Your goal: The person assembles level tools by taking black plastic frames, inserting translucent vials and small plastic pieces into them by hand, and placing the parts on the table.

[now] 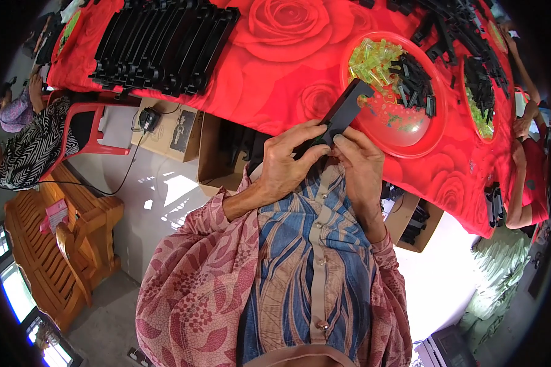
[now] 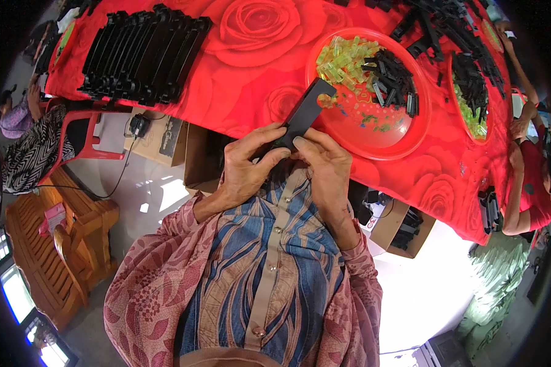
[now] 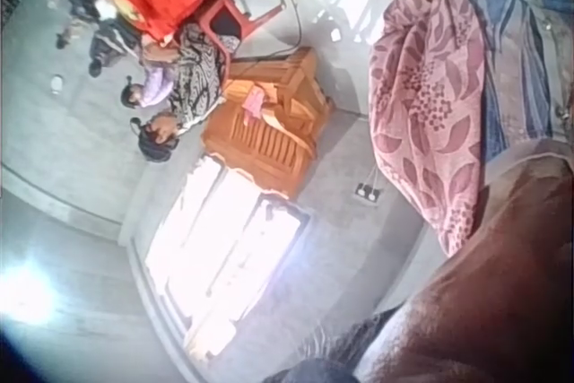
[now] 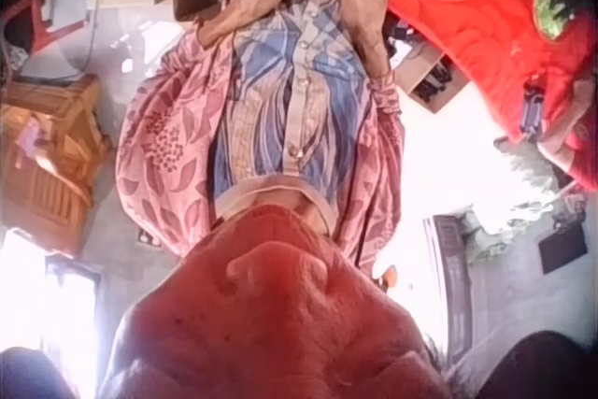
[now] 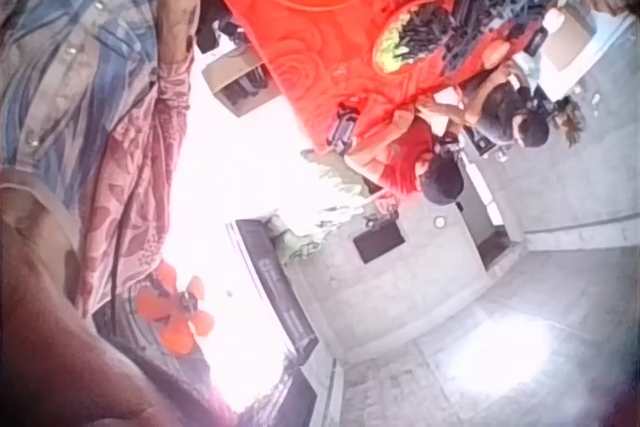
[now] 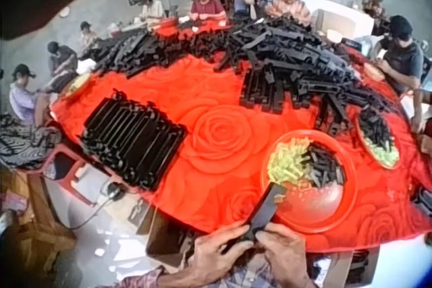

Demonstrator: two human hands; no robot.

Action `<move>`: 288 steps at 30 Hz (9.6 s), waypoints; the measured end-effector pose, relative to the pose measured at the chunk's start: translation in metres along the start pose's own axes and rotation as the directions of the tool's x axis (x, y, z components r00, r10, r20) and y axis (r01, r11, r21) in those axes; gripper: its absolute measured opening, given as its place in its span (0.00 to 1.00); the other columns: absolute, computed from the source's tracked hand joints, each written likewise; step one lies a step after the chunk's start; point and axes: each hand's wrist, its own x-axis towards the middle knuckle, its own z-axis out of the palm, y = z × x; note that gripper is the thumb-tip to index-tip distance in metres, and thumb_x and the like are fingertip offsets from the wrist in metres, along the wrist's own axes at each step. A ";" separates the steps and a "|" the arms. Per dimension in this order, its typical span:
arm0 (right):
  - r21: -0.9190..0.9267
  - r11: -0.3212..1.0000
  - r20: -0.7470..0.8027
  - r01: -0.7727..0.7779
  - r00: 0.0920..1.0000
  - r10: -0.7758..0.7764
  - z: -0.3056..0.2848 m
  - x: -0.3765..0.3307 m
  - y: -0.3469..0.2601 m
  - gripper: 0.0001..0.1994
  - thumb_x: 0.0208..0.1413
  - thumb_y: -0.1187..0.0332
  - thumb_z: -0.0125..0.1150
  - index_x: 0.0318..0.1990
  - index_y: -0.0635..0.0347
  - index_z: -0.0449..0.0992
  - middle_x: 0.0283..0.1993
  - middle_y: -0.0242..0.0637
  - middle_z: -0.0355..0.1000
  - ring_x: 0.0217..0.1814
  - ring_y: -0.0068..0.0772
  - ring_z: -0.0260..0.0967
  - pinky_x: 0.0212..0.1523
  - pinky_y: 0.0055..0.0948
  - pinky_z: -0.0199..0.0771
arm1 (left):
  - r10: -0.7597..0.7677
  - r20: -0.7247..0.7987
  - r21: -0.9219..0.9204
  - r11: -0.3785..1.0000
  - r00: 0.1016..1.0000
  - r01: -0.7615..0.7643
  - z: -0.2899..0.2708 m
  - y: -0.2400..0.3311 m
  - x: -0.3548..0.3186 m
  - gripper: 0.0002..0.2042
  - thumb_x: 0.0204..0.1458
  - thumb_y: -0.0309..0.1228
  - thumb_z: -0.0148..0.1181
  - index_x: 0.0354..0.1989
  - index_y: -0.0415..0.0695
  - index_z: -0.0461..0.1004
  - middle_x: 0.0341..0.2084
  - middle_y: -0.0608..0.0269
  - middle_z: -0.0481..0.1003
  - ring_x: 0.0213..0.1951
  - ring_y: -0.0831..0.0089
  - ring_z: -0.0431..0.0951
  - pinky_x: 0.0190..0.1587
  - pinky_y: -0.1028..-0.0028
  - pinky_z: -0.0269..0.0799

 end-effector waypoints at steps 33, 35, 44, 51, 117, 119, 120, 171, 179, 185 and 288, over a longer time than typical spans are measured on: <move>-0.143 0.967 0.128 0.211 0.973 -0.193 0.004 0.005 -0.003 0.15 0.57 0.84 0.55 0.52 0.70 0.73 0.42 0.34 0.73 0.39 0.22 0.71 0.39 0.19 0.73 | -0.316 0.118 -0.505 0.797 0.941 0.331 -0.003 0.003 0.013 0.10 0.56 0.21 0.59 0.45 0.34 0.76 0.41 0.62 0.78 0.41 0.79 0.77 0.46 0.79 0.73; -0.244 0.935 0.126 0.259 0.964 -0.234 0.004 0.004 -0.004 0.15 0.57 0.83 0.55 0.51 0.69 0.74 0.41 0.32 0.72 0.37 0.20 0.69 0.37 0.18 0.71 | -0.281 0.142 -0.385 0.868 0.949 0.314 -0.005 0.002 0.012 0.13 0.58 0.22 0.56 0.51 0.36 0.73 0.44 0.61 0.77 0.44 0.78 0.76 0.50 0.78 0.73; -0.781 0.107 0.431 0.616 0.654 -0.621 0.017 0.002 -0.031 0.16 0.48 0.80 0.62 0.47 0.63 0.78 0.40 0.43 0.68 0.37 0.38 0.66 0.35 0.31 0.69 | -0.419 0.302 -0.670 0.546 0.856 0.503 -0.001 -0.001 0.013 0.16 0.63 0.25 0.47 0.58 0.36 0.67 0.41 0.62 0.77 0.41 0.81 0.76 0.45 0.82 0.73; -0.734 -0.006 0.555 0.679 0.596 -0.580 0.016 0.005 -0.026 0.18 0.45 0.78 0.63 0.47 0.63 0.76 0.45 0.49 0.66 0.43 0.49 0.67 0.38 0.39 0.73 | -0.402 0.261 -0.691 0.556 0.877 0.461 0.002 -0.006 0.008 0.19 0.62 0.29 0.51 0.59 0.33 0.66 0.43 0.61 0.76 0.43 0.79 0.75 0.46 0.80 0.72; -0.569 0.678 0.069 0.465 0.849 -0.525 0.019 0.013 -0.050 0.19 0.54 0.76 0.62 0.54 0.64 0.70 0.37 0.34 0.72 0.37 0.22 0.70 0.39 0.21 0.72 | -0.312 0.240 -0.275 0.886 0.919 0.373 0.010 0.021 0.013 0.09 0.57 0.26 0.50 0.44 0.35 0.68 0.26 0.63 0.75 0.31 0.78 0.77 0.34 0.78 0.71; -0.572 0.684 0.058 0.452 0.854 -0.517 0.015 0.014 -0.052 0.19 0.55 0.77 0.61 0.55 0.65 0.69 0.40 0.34 0.72 0.40 0.20 0.69 0.41 0.19 0.71 | -0.300 0.314 -0.351 0.845 0.901 0.403 0.007 0.017 0.014 0.10 0.59 0.28 0.49 0.46 0.35 0.68 0.29 0.63 0.75 0.34 0.77 0.77 0.38 0.78 0.71; -0.571 0.683 0.053 0.455 0.851 -0.523 0.013 0.015 -0.051 0.19 0.55 0.77 0.61 0.55 0.65 0.69 0.40 0.34 0.72 0.40 0.20 0.69 0.41 0.19 0.71 | -0.286 0.380 -0.421 0.793 0.880 0.440 0.005 0.017 0.015 0.11 0.61 0.30 0.49 0.47 0.35 0.69 0.32 0.62 0.76 0.36 0.77 0.77 0.43 0.78 0.71; -0.591 0.669 0.336 0.450 0.892 -0.303 0.024 -0.013 -0.024 0.15 0.55 0.77 0.53 0.50 0.69 0.65 0.40 0.51 0.65 0.38 0.47 0.67 0.40 0.37 0.68 | -0.137 0.582 -0.805 0.039 0.801 0.592 0.005 -0.018 0.004 0.27 0.63 0.52 0.45 0.60 0.42 0.62 0.53 0.58 0.70 0.56 0.64 0.69 0.62 0.62 0.61; -0.537 0.712 0.327 0.452 0.890 -0.318 0.024 -0.014 -0.022 0.14 0.55 0.78 0.52 0.50 0.69 0.64 0.38 0.51 0.65 0.36 0.46 0.67 0.40 0.36 0.68 | -0.112 0.570 -0.805 0.124 0.814 0.581 0.004 -0.022 0.002 0.27 0.62 0.51 0.47 0.60 0.42 0.61 0.51 0.60 0.69 0.54 0.66 0.69 0.61 0.64 0.62; -0.555 0.655 0.316 0.513 0.858 -0.405 0.025 -0.016 -0.014 0.15 0.52 0.79 0.53 0.48 0.69 0.64 0.38 0.54 0.65 0.39 0.56 0.68 0.39 0.41 0.69 | -0.174 0.548 -0.775 0.261 0.818 0.575 0.001 -0.013 -0.005 0.27 0.61 0.50 0.51 0.61 0.45 0.61 0.50 0.62 0.69 0.54 0.66 0.69 0.59 0.63 0.63; -0.698 0.080 0.661 0.711 0.684 -0.310 0.024 -0.015 -0.016 0.29 0.41 0.81 0.56 0.57 0.60 0.71 0.40 0.43 0.65 0.34 0.41 0.71 0.33 0.35 0.75 | -0.514 0.356 -0.625 0.489 0.780 0.608 -0.024 -0.001 0.043 0.24 0.66 0.45 0.43 0.58 0.38 0.69 0.33 0.67 0.74 0.33 0.78 0.73 0.38 0.79 0.71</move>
